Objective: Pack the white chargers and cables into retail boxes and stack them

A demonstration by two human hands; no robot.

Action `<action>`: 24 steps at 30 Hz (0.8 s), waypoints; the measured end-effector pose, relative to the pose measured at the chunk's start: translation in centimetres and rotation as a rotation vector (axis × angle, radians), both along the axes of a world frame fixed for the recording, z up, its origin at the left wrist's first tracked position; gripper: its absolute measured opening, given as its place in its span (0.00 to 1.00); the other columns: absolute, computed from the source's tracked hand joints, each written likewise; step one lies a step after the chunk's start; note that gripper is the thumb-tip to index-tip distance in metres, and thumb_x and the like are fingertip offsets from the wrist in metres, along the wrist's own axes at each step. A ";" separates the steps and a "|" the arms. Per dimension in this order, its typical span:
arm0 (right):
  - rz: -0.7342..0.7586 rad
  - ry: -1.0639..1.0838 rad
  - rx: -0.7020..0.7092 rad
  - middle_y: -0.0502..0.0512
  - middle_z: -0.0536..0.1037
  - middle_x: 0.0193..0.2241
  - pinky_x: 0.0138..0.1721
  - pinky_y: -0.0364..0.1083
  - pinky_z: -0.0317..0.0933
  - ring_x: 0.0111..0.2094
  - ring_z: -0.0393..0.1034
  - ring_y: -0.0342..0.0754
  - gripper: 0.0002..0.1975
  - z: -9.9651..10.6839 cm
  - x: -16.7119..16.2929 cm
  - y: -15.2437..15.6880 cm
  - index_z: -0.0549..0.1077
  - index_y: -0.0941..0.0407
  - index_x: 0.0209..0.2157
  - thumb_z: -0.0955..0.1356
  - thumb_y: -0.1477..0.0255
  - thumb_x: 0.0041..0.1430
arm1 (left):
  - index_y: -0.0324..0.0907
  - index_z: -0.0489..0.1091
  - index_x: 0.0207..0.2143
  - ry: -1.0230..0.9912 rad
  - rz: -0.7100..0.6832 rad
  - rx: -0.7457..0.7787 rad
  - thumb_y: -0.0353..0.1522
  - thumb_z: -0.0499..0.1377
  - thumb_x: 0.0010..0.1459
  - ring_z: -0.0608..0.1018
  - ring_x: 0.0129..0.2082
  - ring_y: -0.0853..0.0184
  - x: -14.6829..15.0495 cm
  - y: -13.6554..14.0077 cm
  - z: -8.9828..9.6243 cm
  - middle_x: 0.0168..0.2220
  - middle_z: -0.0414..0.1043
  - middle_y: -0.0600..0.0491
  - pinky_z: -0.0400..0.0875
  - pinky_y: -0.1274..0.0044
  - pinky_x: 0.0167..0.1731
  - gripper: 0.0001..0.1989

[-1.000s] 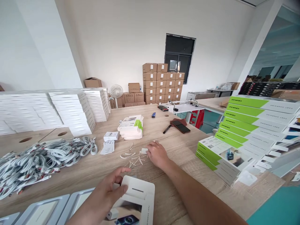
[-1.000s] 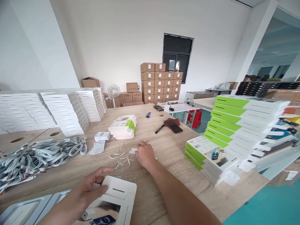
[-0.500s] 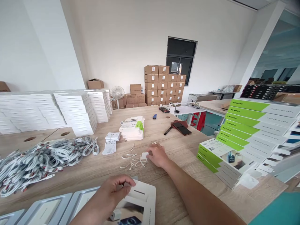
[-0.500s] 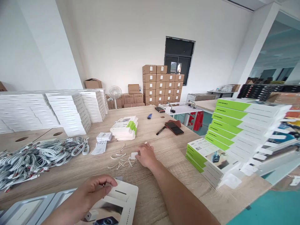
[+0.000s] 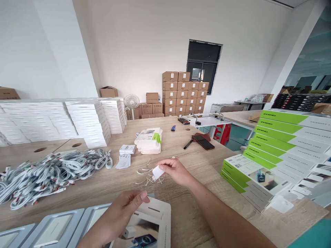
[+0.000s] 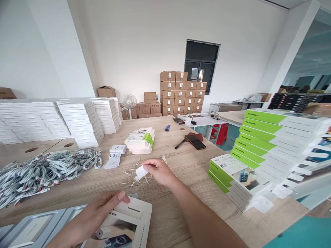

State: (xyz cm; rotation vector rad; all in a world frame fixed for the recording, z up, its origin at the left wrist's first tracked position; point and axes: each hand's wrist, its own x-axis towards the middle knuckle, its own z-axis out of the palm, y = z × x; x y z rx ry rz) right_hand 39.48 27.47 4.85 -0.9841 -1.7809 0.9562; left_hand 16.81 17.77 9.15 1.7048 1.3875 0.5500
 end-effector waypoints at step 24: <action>0.125 0.074 0.021 0.51 0.79 0.28 0.31 0.43 0.65 0.29 0.72 0.45 0.05 1.2 -3.1 -4.2 0.80 0.54 0.33 0.72 0.70 0.55 | 0.43 0.78 0.34 0.061 0.038 0.121 0.50 0.45 0.63 0.72 0.33 0.61 -0.3 -0.1 -0.2 0.29 0.72 0.54 0.62 0.75 0.36 0.29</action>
